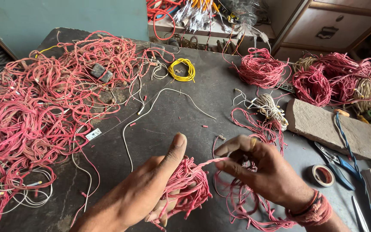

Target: The person untangles and coils red and white wire string lights on a workbench. They connect the ends of the red lights to a power strip to test them, then continue coiling the white lights.

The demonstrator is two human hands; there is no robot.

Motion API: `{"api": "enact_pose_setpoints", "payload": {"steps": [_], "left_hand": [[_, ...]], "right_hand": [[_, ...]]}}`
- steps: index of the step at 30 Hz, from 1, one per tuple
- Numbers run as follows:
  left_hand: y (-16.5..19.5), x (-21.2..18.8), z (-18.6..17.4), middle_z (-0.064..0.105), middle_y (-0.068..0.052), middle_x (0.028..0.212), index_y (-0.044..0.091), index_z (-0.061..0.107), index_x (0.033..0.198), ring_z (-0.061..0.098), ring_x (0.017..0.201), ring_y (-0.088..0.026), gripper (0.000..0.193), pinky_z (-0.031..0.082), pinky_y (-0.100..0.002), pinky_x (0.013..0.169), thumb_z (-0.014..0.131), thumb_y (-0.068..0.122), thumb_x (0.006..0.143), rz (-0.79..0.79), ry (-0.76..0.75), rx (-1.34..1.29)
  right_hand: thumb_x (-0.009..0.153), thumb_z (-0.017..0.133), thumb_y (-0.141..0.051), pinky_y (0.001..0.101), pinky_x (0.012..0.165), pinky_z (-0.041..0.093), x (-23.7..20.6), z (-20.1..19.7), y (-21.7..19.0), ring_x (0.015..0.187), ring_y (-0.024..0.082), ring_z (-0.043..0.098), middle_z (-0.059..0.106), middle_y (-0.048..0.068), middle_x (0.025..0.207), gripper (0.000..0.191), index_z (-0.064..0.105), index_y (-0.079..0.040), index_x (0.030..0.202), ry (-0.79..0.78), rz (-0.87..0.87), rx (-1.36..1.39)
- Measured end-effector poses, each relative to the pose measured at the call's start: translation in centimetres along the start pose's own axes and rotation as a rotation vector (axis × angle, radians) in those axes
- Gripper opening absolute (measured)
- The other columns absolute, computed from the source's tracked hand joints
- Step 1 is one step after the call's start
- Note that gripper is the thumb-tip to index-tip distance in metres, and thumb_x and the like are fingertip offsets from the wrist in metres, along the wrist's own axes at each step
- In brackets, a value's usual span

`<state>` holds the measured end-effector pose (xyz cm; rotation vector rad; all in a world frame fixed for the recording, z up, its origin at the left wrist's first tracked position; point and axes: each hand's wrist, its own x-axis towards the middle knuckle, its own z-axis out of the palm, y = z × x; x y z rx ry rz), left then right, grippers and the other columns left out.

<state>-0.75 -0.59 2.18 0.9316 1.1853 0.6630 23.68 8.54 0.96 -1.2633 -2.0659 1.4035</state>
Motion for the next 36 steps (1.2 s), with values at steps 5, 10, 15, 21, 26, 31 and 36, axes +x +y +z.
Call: {"api": "enact_pose_setpoints", "payload": {"steps": [5, 10, 15, 21, 26, 31, 36], "left_hand": [[0.3, -0.4, -0.4, 0.037, 0.001, 0.048, 0.011, 0.042, 0.067, 0.032, 0.037, -0.011, 0.077, 0.038, -0.030, 0.039, 0.022, 0.078, 0.099, 0.034, -0.036, -0.074], [0.3, -0.6, -0.7, 0.029, 0.004, 0.053, 0.015, 0.049, 0.080, 0.032, 0.042, -0.011, 0.068, 0.029, -0.032, 0.040, 0.027, 0.077, 0.097, -0.034, 0.209, -0.097], [0.0, -1.0, -1.8, 0.030, 0.001, 0.045, 0.019, 0.065, 0.085, 0.029, 0.037, -0.014, 0.068, 0.038, -0.034, 0.045, 0.030, 0.078, 0.090, 0.030, 0.274, -0.385], [-0.3, -1.3, -3.5, 0.032, 0.006, 0.048, 0.015, 0.046, 0.067, 0.033, 0.039, -0.012, 0.076, 0.042, -0.033, 0.050, 0.033, 0.073, 0.114, 0.616, 0.334, -0.497], [0.1, -2.7, -4.9, 0.032, 0.007, 0.053, 0.009, 0.057, 0.085, 0.033, 0.042, -0.010, 0.062, 0.039, -0.030, 0.057, 0.034, 0.057, 0.118, 0.786, 0.364, -0.842], [0.8, -3.8, -5.4, 0.033, 0.007, 0.050, 0.010, 0.060, 0.089, 0.034, 0.042, -0.009, 0.053, 0.040, -0.029, 0.058, 0.037, 0.050, 0.115, 0.837, 0.408, -0.890], [1.1, -3.9, -4.7, 0.032, 0.007, 0.054, 0.005, 0.060, 0.095, 0.035, 0.043, -0.009, 0.052, 0.042, -0.031, 0.060, 0.035, 0.041, 0.122, 0.840, 0.178, -0.826]], "right_hand": [[0.081, 0.078, -0.028, 0.0284, 0.075, 0.062, -0.1, -0.2, 0.6, 0.086, 0.009, 0.076, 0.079, 0.001, 0.092, 0.037, 0.076, -0.012, 0.114, -0.097, 0.004, -0.096], [0.091, 0.073, -0.049, 0.0326, 0.083, 0.061, -0.2, -1.2, 1.9, 0.095, 0.015, 0.074, 0.078, 0.004, 0.100, 0.048, 0.077, -0.007, 0.114, -0.152, 0.160, -0.090], [0.102, 0.052, -0.057, 0.0345, 0.070, 0.051, 0.3, -2.4, 3.7, 0.079, 0.016, 0.055, 0.063, 0.009, 0.085, 0.061, 0.071, 0.001, 0.100, 0.122, 0.323, -0.099], [0.097, 0.062, -0.042, 0.0332, 0.053, 0.039, 0.6, -3.4, 4.8, 0.061, 0.015, 0.047, 0.056, 0.004, 0.068, 0.042, 0.072, -0.002, 0.096, 0.418, 0.041, 0.085], [0.101, 0.054, -0.027, 0.0324, 0.062, 0.047, -0.4, -7.2, 6.1, 0.070, 0.017, 0.057, 0.061, 0.005, 0.081, 0.026, 0.068, -0.005, 0.097, 0.883, -0.242, 0.085], [0.091, 0.063, -0.017, 0.0397, 0.072, 0.048, -0.2, -9.1, 8.5, 0.084, 0.027, 0.057, 0.061, 0.016, 0.095, 0.017, 0.067, -0.002, 0.098, 1.328, -0.351, 0.554], [0.081, 0.072, -0.007, 0.0469, 0.083, 0.049, -2.4, -8.4, 7.8, 0.098, 0.038, 0.058, 0.061, 0.026, 0.109, 0.020, 0.066, 0.001, 0.099, 1.216, -0.160, -0.798]]}}
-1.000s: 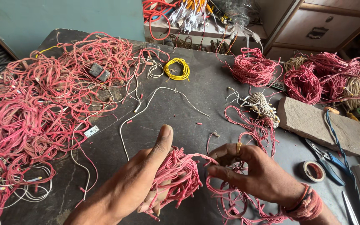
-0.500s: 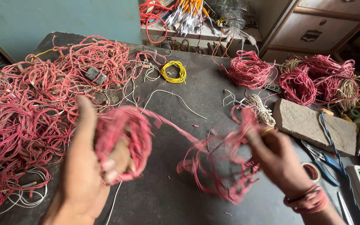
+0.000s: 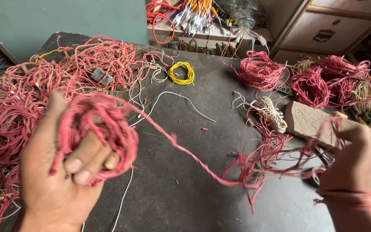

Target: The person untangles and coils red and white wire string lights on a workbench. They connect the ends of the red lights to a power strip to test them, then continue coiling the white lights.

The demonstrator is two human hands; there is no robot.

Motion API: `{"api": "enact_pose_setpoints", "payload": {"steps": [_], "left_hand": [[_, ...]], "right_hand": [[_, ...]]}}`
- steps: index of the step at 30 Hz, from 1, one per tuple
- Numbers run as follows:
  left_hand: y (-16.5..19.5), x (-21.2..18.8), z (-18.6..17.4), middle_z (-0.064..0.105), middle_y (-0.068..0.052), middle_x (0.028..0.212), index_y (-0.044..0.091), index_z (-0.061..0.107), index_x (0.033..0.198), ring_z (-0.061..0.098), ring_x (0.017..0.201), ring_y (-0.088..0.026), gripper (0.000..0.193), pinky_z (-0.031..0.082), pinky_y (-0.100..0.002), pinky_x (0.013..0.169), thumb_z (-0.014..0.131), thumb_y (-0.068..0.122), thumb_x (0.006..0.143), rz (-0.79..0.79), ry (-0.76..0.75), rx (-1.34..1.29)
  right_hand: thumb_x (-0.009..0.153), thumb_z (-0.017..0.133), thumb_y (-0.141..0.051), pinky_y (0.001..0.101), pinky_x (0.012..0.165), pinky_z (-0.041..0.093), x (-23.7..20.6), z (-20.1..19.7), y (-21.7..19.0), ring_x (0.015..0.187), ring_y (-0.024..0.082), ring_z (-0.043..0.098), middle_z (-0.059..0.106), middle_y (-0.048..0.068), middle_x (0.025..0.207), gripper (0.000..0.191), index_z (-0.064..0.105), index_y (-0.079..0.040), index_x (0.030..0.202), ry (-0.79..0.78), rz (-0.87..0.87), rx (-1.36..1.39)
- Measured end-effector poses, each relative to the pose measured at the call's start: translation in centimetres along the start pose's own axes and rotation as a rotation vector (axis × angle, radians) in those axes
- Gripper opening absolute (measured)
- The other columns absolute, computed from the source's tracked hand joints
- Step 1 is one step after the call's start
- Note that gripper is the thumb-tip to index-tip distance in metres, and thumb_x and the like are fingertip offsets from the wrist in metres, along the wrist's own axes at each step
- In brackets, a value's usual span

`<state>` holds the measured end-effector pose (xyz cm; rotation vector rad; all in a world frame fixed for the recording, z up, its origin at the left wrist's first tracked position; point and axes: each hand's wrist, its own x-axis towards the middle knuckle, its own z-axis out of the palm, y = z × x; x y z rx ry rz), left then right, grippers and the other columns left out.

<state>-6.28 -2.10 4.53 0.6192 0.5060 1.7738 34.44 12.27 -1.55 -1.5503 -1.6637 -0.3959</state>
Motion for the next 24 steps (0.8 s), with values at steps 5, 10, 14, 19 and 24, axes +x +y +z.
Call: {"api": "enact_pose_setpoints", "payload": {"steps": [5, 10, 14, 19, 24], "left_hand": [[-0.7, 0.0, 0.9, 0.032, 0.007, 0.049, 0.003, 0.064, 0.098, 0.033, 0.038, -0.008, 0.055, 0.043, -0.029, 0.050, 0.031, 0.043, 0.116, -0.209, -0.126, 0.058], [-1.6, -0.2, 1.3, 0.033, 0.007, 0.050, 0.005, 0.062, 0.092, 0.032, 0.039, -0.008, 0.056, 0.044, -0.030, 0.056, 0.030, 0.044, 0.117, -0.244, -0.247, -0.123], [-1.3, -0.3, 1.0, 0.035, 0.007, 0.056, 0.006, 0.062, 0.097, 0.034, 0.045, -0.008, 0.053, 0.045, -0.028, 0.064, 0.035, 0.046, 0.118, -0.189, -0.246, -0.385], [-1.0, 0.3, 1.1, 0.052, 0.003, 0.067, 0.003, 0.060, 0.105, 0.051, 0.055, -0.010, 0.042, 0.051, -0.028, 0.081, 0.045, 0.042, 0.111, 0.007, 0.164, -0.462], [-2.9, 1.4, 2.1, 0.069, -0.008, 0.096, 0.005, 0.056, 0.111, 0.068, 0.082, -0.018, 0.031, 0.053, -0.039, 0.087, 0.045, 0.033, 0.106, 0.189, 0.551, -0.061]], "right_hand": [[0.090, 0.075, -0.015, 0.0443, 0.106, 0.046, -2.6, -0.3, -6.8, 0.115, 0.027, 0.061, 0.066, 0.011, 0.120, 0.036, 0.068, -0.007, 0.125, -0.206, -0.082, 0.207], [0.092, 0.077, -0.035, 0.0435, 0.106, 0.042, -6.3, -0.6, -13.7, 0.098, 0.022, 0.070, 0.070, 0.007, 0.101, 0.047, 0.062, -0.003, 0.124, -0.827, -0.350, 0.842], [0.100, 0.067, -0.027, 0.0405, 0.079, 0.053, -6.0, -0.7, -15.0, 0.077, 0.029, 0.068, 0.066, 0.009, 0.076, 0.022, 0.063, -0.008, 0.090, -0.934, -0.531, 0.633], [0.098, 0.063, -0.033, 0.0416, 0.056, 0.050, -5.3, -1.0, -14.8, 0.057, 0.029, 0.066, 0.058, 0.011, 0.060, 0.023, 0.063, -0.011, 0.095, -1.247, -0.229, 0.438], [0.091, 0.079, -0.030, 0.0353, 0.052, 0.048, -7.1, -1.9, -15.1, 0.059, 0.020, 0.071, 0.071, 0.006, 0.069, 0.026, 0.069, -0.005, 0.088, -1.261, -0.197, 0.732]]}}
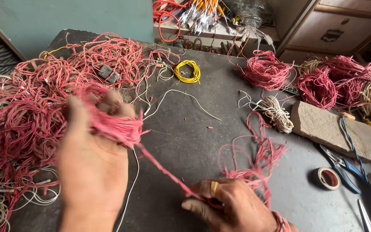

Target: The person untangles and coils red and white wire string lights on a workbench. They connect the ends of the red lights to a power strip to test them, then continue coiling the white lights.

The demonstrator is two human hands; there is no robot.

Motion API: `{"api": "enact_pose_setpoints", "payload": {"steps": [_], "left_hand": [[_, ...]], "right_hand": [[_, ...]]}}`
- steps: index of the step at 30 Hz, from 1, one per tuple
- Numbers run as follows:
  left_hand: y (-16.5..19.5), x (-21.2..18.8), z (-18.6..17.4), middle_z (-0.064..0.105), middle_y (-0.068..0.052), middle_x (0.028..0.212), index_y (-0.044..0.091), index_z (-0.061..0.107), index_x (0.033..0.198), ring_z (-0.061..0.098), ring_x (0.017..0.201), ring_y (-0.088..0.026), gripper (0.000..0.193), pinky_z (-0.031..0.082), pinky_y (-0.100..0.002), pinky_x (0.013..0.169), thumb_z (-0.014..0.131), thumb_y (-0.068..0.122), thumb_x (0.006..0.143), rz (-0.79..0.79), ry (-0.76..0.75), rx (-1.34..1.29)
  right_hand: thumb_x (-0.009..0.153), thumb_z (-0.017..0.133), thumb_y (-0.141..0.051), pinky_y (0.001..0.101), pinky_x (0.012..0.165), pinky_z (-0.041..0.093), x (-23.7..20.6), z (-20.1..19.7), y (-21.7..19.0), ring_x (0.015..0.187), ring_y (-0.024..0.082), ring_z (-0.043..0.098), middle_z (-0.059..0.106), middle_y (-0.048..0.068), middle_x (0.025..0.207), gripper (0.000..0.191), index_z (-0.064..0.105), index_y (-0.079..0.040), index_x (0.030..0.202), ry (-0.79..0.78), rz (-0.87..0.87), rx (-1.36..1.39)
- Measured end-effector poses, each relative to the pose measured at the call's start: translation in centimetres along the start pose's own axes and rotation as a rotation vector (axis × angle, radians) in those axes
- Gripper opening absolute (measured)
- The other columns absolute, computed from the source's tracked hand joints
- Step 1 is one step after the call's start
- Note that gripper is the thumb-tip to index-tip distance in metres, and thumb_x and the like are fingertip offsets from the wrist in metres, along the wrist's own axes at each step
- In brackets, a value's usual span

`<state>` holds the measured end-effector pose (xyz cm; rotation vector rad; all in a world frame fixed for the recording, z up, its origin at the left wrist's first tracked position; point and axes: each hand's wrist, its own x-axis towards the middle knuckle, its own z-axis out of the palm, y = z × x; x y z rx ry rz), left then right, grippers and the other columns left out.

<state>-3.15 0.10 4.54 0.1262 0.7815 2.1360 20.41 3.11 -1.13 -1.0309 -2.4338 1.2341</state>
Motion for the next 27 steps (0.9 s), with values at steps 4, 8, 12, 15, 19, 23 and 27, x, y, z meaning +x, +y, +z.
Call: {"api": "enact_pose_setpoints", "payload": {"steps": [4, 8, 12, 15, 19, 23, 27], "left_hand": [[-3.5, -1.1, -0.5, 0.067, -0.017, 0.095, 0.006, 0.044, 0.118, 0.067, 0.083, -0.030, 0.030, 0.056, -0.045, 0.077, 0.052, 0.032, 0.106, 0.581, -0.418, 1.045], [-5.5, -2.5, -1.8, 0.070, -0.020, 0.089, 0.007, 0.051, 0.114, 0.069, 0.083, -0.037, 0.040, 0.053, -0.047, 0.074, 0.056, 0.046, 0.105, 0.315, -0.567, 1.880], [-6.1, -2.8, -1.9, 0.071, -0.022, 0.107, 0.006, 0.056, 0.143, 0.068, 0.082, -0.034, 0.045, 0.054, -0.044, 0.060, 0.055, 0.026, 0.103, 0.881, -1.079, 1.765], [-5.4, -2.2, -1.4, 0.079, -0.011, 0.083, 0.006, 0.078, 0.105, 0.071, 0.082, -0.020, 0.065, 0.055, -0.033, 0.067, 0.048, 0.063, 0.101, -0.241, -0.588, 1.445], [-3.0, -1.1, -0.9, 0.061, 0.008, 0.068, 0.015, 0.075, 0.109, 0.058, 0.056, -0.011, 0.062, 0.048, -0.032, 0.046, 0.044, 0.065, 0.091, -0.467, -0.373, 1.131], [0.4, -0.5, -1.6, 0.038, 0.002, 0.048, 0.009, 0.076, 0.100, 0.035, 0.039, -0.010, 0.065, 0.033, -0.031, 0.044, 0.043, 0.066, 0.101, -0.334, -0.449, 0.603], [3.7, 0.4, -2.6, 0.031, 0.005, 0.058, 0.013, 0.051, 0.079, 0.034, 0.045, -0.012, 0.062, 0.038, -0.031, 0.057, 0.042, 0.057, 0.122, -0.133, -0.451, 0.059]], "right_hand": [[0.091, 0.080, -0.012, 0.0320, 0.062, 0.051, -0.4, 0.3, 0.8, 0.071, 0.012, 0.069, 0.077, 0.006, 0.081, 0.014, 0.072, -0.001, 0.088, 0.086, -0.073, 0.306], [0.087, 0.078, -0.007, 0.0282, 0.073, 0.056, -0.1, -0.9, 1.7, 0.082, 0.007, 0.068, 0.079, 0.005, 0.093, 0.010, 0.078, -0.001, 0.095, 0.288, -0.167, 0.451], [0.091, 0.075, -0.014, 0.0275, 0.067, 0.054, 0.1, -2.2, 2.2, 0.076, 0.008, 0.064, 0.074, 0.003, 0.082, 0.016, 0.080, 0.001, 0.093, 0.277, -0.012, 0.495], [0.096, 0.067, -0.020, 0.0269, 0.060, 0.048, 0.6, -3.0, 2.9, 0.069, 0.008, 0.057, 0.071, 0.001, 0.078, 0.024, 0.079, 0.001, 0.095, 0.413, 0.178, 0.529], [0.101, 0.063, -0.023, 0.0218, 0.068, 0.047, 1.3, -5.1, 5.3, 0.075, 0.003, 0.056, 0.070, -0.003, 0.084, 0.024, 0.074, -0.002, 0.100, 0.722, 0.052, 0.332], [0.110, 0.067, -0.030, 0.0218, 0.057, 0.031, -0.5, -8.9, 8.4, 0.068, 0.004, 0.042, 0.052, -0.005, 0.081, 0.027, 0.070, -0.004, 0.104, 1.100, 0.138, 0.439], [0.105, 0.066, -0.032, 0.0251, 0.059, 0.046, -2.1, -14.4, 11.9, 0.069, 0.007, 0.050, 0.059, -0.005, 0.086, 0.019, 0.066, -0.013, 0.105, 1.411, 0.169, 0.638]]}}
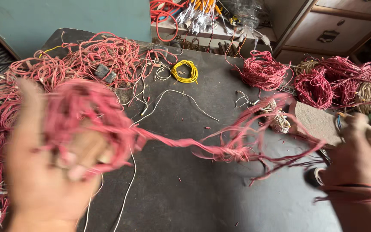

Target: The person untangles and coils red and white wire string lights on a workbench. They connect the ends of the red lights to a power strip to test them, then continue coiling the white lights.

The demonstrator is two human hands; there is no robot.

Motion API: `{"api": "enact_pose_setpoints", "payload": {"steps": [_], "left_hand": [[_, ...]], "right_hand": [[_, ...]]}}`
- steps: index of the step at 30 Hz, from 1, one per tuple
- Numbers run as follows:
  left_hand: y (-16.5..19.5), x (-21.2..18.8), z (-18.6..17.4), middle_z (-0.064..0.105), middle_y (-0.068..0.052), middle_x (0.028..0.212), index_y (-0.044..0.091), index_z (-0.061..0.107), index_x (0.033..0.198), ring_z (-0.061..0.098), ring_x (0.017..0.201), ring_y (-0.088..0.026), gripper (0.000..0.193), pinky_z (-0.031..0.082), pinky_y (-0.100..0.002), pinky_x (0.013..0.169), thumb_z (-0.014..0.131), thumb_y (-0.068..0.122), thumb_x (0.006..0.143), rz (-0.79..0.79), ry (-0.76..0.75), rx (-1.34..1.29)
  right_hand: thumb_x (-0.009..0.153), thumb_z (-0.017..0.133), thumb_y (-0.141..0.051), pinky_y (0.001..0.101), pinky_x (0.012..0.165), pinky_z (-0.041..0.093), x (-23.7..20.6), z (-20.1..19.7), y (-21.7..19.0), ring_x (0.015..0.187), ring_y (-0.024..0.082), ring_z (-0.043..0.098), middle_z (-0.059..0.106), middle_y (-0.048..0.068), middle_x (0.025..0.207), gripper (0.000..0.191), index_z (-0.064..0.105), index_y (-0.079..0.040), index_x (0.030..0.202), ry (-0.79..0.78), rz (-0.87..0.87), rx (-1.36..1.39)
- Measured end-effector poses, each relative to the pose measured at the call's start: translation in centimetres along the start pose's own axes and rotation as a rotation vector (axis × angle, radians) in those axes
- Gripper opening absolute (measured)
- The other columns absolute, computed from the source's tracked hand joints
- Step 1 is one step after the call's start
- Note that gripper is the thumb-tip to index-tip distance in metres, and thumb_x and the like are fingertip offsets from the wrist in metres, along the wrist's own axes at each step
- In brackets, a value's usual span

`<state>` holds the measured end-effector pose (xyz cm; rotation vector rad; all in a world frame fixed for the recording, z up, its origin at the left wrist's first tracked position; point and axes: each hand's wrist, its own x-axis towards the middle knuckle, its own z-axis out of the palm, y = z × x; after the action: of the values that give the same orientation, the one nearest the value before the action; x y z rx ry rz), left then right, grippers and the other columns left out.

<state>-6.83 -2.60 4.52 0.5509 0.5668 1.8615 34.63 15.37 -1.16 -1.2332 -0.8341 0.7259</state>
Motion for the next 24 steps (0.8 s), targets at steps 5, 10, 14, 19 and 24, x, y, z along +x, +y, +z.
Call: {"api": "enact_pose_setpoints", "payload": {"steps": [5, 10, 14, 19, 24], "left_hand": [[1.8, 0.1, -0.7, 0.029, 0.009, 0.049, 0.019, 0.053, 0.084, 0.028, 0.039, -0.008, 0.051, 0.040, -0.028, 0.059, 0.038, 0.060, 0.111, 0.094, 0.395, 0.225], [-0.1, 0.5, -0.2, 0.028, 0.009, 0.052, 0.019, 0.053, 0.082, 0.026, 0.041, -0.008, 0.053, 0.025, -0.027, 0.043, 0.040, 0.063, 0.110, -0.009, 0.377, 0.377], [-2.5, 0.4, 0.1, 0.032, 0.007, 0.050, 0.017, 0.049, 0.071, 0.033, 0.038, -0.011, 0.061, 0.038, -0.030, 0.044, 0.045, 0.064, 0.110, -0.082, 0.207, 0.396], [-3.3, 0.2, 0.0, 0.033, 0.006, 0.050, 0.017, 0.048, 0.068, 0.033, 0.038, -0.011, 0.062, 0.039, -0.031, 0.045, 0.046, 0.062, 0.111, -0.106, 0.204, 0.392], [-2.4, 0.5, 0.5, 0.033, 0.006, 0.049, 0.016, 0.052, 0.069, 0.031, 0.038, -0.010, 0.063, 0.037, -0.030, 0.043, 0.045, 0.066, 0.107, -0.165, 0.293, 0.506]], "right_hand": [[0.104, 0.067, -0.022, 0.0325, 0.079, 0.046, 4.0, -2.1, 0.2, 0.091, 0.016, 0.055, 0.062, 0.003, 0.106, 0.019, 0.064, -0.010, 0.118, 0.058, 0.034, -0.123], [0.103, 0.068, -0.012, 0.0399, 0.099, 0.046, -2.9, -0.3, -0.3, 0.113, 0.026, 0.059, 0.064, 0.012, 0.126, 0.030, 0.062, -0.006, 0.131, -0.043, -0.965, -0.925], [0.080, 0.079, -0.028, 0.0444, 0.102, 0.045, -12.8, 3.8, 0.3, 0.127, 0.030, 0.059, 0.064, 0.018, 0.133, 0.070, 0.054, -0.001, 0.139, -0.832, -0.777, -0.510], [0.099, 0.068, -0.033, 0.0345, 0.095, 0.059, -17.6, 5.6, -0.2, 0.111, 0.015, 0.074, 0.080, 0.004, 0.112, 0.029, 0.075, -0.017, 0.122, -1.579, -0.243, -0.679], [0.100, 0.067, -0.020, 0.0266, 0.054, 0.043, -13.6, 6.1, -0.8, 0.063, 0.008, 0.053, 0.062, -0.002, 0.070, 0.018, 0.076, -0.007, 0.092, -0.890, -0.194, -0.400]]}}
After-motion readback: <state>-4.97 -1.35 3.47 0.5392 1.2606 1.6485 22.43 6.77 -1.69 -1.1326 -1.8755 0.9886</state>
